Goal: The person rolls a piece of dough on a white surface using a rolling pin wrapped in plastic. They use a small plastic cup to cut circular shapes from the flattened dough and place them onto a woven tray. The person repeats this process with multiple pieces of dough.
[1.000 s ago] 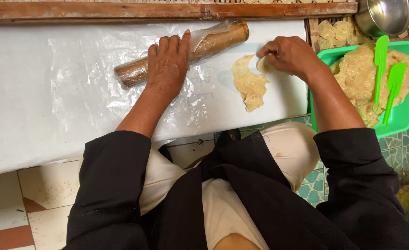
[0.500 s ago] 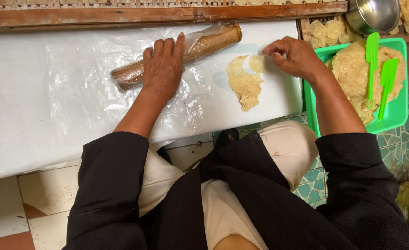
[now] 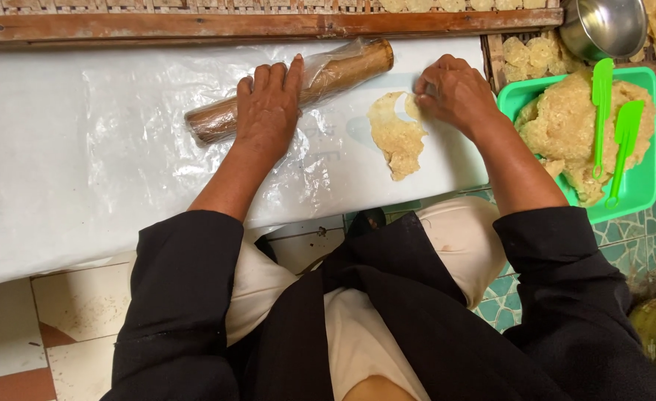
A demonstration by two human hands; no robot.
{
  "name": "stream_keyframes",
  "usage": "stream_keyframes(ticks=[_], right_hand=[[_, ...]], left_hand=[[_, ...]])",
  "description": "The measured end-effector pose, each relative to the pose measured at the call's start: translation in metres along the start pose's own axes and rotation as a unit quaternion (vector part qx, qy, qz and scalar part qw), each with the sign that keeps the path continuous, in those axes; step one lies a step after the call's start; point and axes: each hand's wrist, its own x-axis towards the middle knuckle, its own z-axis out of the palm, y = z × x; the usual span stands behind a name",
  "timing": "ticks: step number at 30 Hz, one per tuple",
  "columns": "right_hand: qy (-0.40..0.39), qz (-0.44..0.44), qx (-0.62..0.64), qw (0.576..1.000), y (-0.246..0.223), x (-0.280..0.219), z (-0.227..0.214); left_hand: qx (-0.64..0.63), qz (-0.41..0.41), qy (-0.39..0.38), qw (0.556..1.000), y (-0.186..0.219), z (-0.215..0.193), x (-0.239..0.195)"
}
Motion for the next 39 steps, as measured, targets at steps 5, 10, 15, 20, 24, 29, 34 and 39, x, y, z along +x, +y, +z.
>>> stream_keyframes(ticks=[5,10,15,20,24,29,34,39], right_hand=[[-0.080,0.031,0.098,0.991,-0.003,-0.006,-0.016],[-0.107,0.078,0.235,0.963,-0.002,-0.014,-0.032],[-0.100,0.119,0.281,0.947,0.001,-0.028,-0.037],[-0.079,0.140,0.355,0.921,0.001,-0.037,-0.050],[-0.055,0.216,0.390,0.894,0.000,-0.037,-0.059],[-0.010,0.241,0.528,0.814,0.034,-0.028,-0.046],[-0.012,0.195,0.565,0.802,0.062,-0.010,-0.058],[-0.006,0.173,0.598,0.782,0.050,0.037,-0.100]], left_hand=[[0.007,0.001,-0.005,1.000,-0.001,0.001,0.001],[0.004,0.003,0.007,1.000,-0.001,0.003,-0.001],[0.002,0.001,0.000,1.000,0.000,0.001,0.000],[-0.002,-0.004,-0.010,1.000,0.000,-0.001,0.000],[0.005,-0.007,-0.001,1.000,-0.001,0.002,0.000],[0.012,0.007,0.006,1.000,-0.001,0.000,-0.001],[0.002,-0.001,-0.018,1.000,0.002,-0.005,-0.001],[0.038,0.011,-0.017,0.999,-0.002,0.006,0.000]])
